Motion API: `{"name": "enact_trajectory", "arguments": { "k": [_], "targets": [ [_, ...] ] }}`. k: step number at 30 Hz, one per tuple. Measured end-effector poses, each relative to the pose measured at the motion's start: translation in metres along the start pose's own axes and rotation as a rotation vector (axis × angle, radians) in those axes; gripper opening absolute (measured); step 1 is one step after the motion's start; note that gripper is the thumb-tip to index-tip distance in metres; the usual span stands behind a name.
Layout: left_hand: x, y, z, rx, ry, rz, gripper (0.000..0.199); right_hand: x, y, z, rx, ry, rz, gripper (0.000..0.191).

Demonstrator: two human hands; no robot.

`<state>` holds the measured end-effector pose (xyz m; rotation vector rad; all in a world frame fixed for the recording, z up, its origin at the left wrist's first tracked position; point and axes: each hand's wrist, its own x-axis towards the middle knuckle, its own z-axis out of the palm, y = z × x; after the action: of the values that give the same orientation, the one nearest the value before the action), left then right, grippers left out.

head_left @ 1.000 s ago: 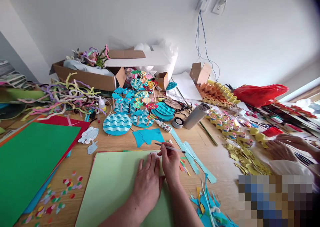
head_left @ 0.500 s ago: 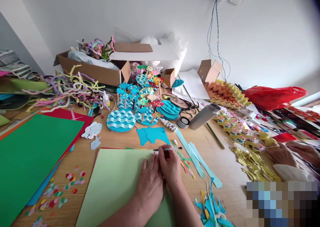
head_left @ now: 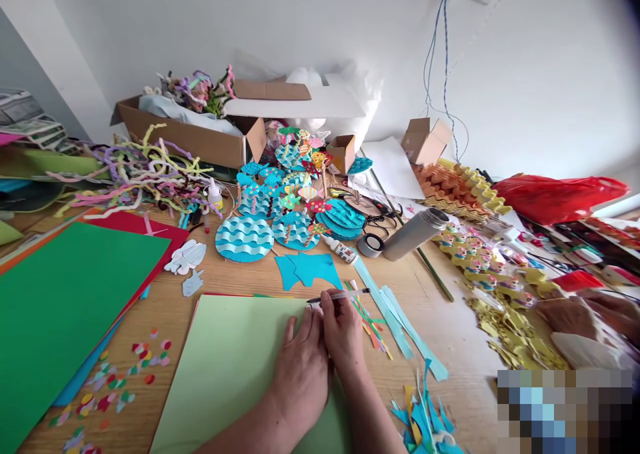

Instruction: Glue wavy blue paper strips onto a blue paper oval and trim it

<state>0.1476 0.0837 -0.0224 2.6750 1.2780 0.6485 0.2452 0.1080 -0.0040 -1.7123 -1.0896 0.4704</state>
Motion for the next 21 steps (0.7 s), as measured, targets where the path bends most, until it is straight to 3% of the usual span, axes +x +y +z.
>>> {"name": "enact_trajectory", "arguments": {
  "k": [13,17,21],
  "targets": [
    [0.0,0.001,-0.001,0.028,-0.044,-0.002,0.054,0.001,0.0,0.001,-0.155,-0.092,-0.116,0.022],
    [0.001,0.001,-0.005,-0.02,-0.093,-0.016,0.052,0.002,-0.002,-0.001,-0.17,-0.053,-0.127,0.024],
    [0.004,0.002,-0.011,-0.094,-0.196,-0.037,0.056,0.004,-0.006,-0.005,-0.178,-0.005,-0.041,0.03]
  ]
}}
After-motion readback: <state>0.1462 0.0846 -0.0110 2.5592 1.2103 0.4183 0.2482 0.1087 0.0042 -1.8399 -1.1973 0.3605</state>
